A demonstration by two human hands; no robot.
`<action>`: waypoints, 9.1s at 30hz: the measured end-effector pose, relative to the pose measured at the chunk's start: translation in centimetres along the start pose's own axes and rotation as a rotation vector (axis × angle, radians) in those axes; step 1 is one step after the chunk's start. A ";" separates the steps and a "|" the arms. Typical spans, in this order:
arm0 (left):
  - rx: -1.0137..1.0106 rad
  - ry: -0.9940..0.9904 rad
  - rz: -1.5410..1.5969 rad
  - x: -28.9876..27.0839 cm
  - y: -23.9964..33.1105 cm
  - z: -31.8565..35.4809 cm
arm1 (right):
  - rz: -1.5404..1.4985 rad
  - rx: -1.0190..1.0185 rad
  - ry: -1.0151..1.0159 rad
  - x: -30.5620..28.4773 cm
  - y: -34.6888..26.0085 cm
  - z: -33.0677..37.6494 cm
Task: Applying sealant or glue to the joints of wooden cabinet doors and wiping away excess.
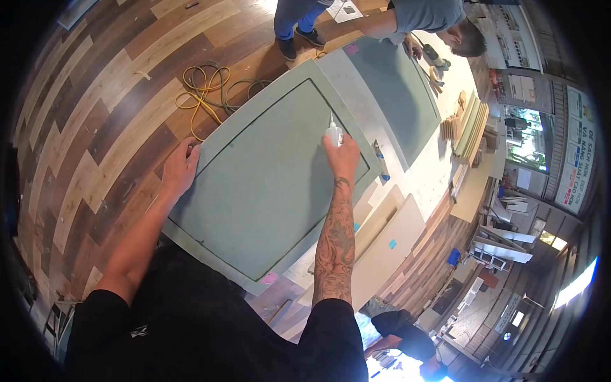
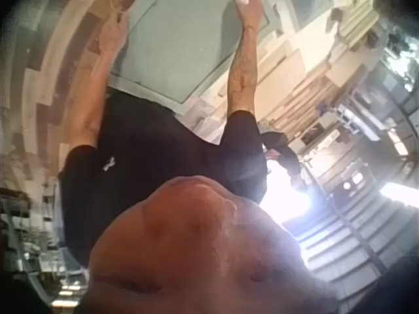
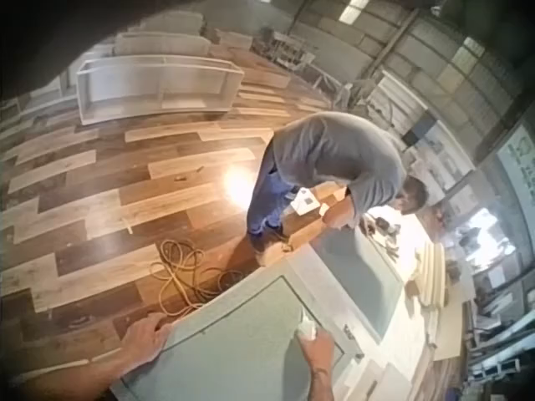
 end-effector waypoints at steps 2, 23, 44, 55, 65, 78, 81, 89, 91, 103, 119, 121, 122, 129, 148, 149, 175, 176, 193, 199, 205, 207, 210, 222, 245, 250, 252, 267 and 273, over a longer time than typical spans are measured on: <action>0.014 0.009 0.011 0.0 -0.1 0.0 | 0.004 -0.006 0.013 0.0 0.1 0.1; 0.033 0.001 0.029 1.1 0.7 -0.2 | -0.104 -0.009 -0.034 1.9 -5.2 -1.8; 0.018 -0.009 0.026 1.0 0.9 -0.1 | -0.117 -0.020 -0.035 2.0 -5.4 -1.4; 0.018 0.011 0.032 0.2 0.0 0.0 | -0.121 0.050 -0.083 2.5 -6.4 -1.4; -0.010 -0.067 0.051 0.2 -1.0 -1.1 | -0.433 0.134 -0.114 4.7 -1.9 1.5; 0.321 -0.305 0.413 2.0 -4.1 1.1 | -0.773 0.614 0.625 -1.6 24.4 27.6; 0.174 -0.328 0.454 1.5 -7.9 2.7 | -0.738 0.718 0.698 1.1 29.9 32.5; 0.099 -0.254 0.322 -0.5 -6.4 5.5 | -0.812 0.773 0.598 11.5 33.6 35.8; 0.064 -0.247 0.309 -1.4 -7.0 6.0 | -0.867 0.829 0.586 12.4 33.0 35.8; -0.208 -0.589 0.663 0.7 -14.2 6.5 | -0.839 1.037 0.423 12.0 25.9 45.4; -0.054 -0.550 0.595 -2.2 -14.2 2.9 | -0.377 1.088 0.402 11.1 13.9 50.4; -0.043 -0.577 0.601 -4.0 -15.0 1.9 | -0.494 1.111 0.172 11.8 14.7 50.2; -0.034 -0.587 0.609 -4.4 -15.0 1.2 | -0.614 1.140 -0.044 12.8 14.9 49.9; 0.115 -0.578 0.454 -5.4 -14.7 0.5 | -1.740 0.661 -0.318 12.7 13.3 42.2; 0.342 -0.495 0.375 -3.4 -11.8 2.4 | -0.577 0.884 0.205 6.0 19.1 36.6; 0.333 -0.468 0.376 -3.5 -13.0 2.7 | -0.613 0.867 0.208 5.1 19.6 36.0; 0.450 -0.837 0.538 31.6 33.3 29.0 | -0.901 1.225 0.516 -13.8 71.4 51.8; 0.432 -0.854 0.581 32.4 33.2 30.3 | -0.877 1.194 0.505 -13.9 73.7 52.9; -0.017 -1.211 0.528 36.0 27.9 43.3 | -0.491 0.920 0.342 -10.6 89.5 38.7; -0.424 -1.342 0.765 40.1 25.1 45.7 | -0.522 1.101 0.318 -13.3 87.9 37.0; -0.477 -1.362 0.858 41.8 24.3 45.4 | -0.408 1.133 0.226 -14.9 85.2 36.5; -0.497 -1.345 0.791 41.6 23.3 45.3 | -0.443 1.100 0.275 -14.9 83.8 37.0; -0.588 -1.277 0.655 42.4 18.4 45.5 | -0.519 1.038 0.405 -14.6 83.2 38.7; -0.262 -1.807 0.451 25.7 26.2 32.9 | -0.942 0.847 0.686 -20.6 71.9 50.6; 0.167 -0.398 0.232 8.1 1.7 -7.9 | -0.446 0.195 0.149 8.2 9.6 22.3; 0.354 -0.135 -0.041 7.7 1.5 -8.5 | -0.242 0.159 0.257 7.8 9.2 10.7; 0.334 -0.171 -0.066 8.0 2.6 -8.2 | -0.186 0.174 0.301 6.9 10.4 7.2; 0.192 -0.163 -0.251 7.6 2.2 -7.8 | -0.258 0.211 0.161 3.9 11.2 -3.1; 0.146 -0.175 -0.269 7.9 2.0 -8.0 | -0.260 0.189 0.225 4.3 11.5 -3.0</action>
Point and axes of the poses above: each hand's wrist, its own z-axis away from the middle knuckle, its own x-axis out of the palm, y = z × x, the point moved 7 cm from there along -z, towards the middle knuckle, and after that the axes turned 13 degrees about x, right-handed, at the moved point
